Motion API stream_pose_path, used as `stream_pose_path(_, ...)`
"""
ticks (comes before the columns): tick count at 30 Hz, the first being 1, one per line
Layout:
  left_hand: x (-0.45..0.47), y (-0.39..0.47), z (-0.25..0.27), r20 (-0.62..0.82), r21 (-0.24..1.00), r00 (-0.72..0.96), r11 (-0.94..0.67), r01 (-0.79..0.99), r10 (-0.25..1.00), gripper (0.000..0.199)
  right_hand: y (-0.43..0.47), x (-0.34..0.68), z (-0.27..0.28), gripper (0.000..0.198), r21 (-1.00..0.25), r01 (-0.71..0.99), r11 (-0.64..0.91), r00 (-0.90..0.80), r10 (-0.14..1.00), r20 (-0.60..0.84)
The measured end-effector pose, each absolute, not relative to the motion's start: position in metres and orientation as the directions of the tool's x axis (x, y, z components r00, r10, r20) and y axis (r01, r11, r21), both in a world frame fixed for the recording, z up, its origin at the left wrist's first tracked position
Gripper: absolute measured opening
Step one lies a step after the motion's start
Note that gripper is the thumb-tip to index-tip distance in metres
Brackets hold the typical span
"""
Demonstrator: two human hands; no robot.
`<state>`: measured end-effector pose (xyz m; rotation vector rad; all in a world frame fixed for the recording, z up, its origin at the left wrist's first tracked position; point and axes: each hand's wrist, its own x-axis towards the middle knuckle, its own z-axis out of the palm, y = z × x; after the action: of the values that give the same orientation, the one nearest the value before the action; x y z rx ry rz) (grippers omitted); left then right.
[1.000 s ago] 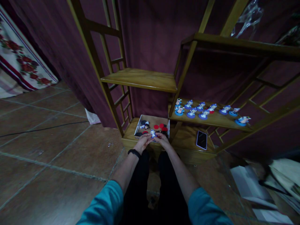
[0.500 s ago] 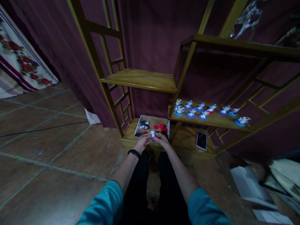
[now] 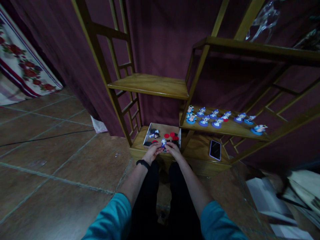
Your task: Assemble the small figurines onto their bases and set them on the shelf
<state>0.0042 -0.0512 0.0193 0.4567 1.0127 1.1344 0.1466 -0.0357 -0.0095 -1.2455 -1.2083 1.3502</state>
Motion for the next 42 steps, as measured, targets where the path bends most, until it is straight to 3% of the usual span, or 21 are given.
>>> stream_pose_path(14, 0.0019, -0.0487, 0.0182, -0.399, 0.789, 0.076, 0.385, -0.479, 0.914, 0.033, -0.0358, 0.1486, -0.0079, 0.035, -0.995, 0.035, -0.093, -0.119, 0.988, -0.097)
stream_pose_path(42, 0.0045, -0.0482, 0.0137, -0.348, 0.842, 0.074, 0.346, -0.414, 0.935, 0.027, -0.0351, 0.1473, -0.0102, 0.031, -0.973, -0.129, -0.193, -0.138, 0.975, -0.175)
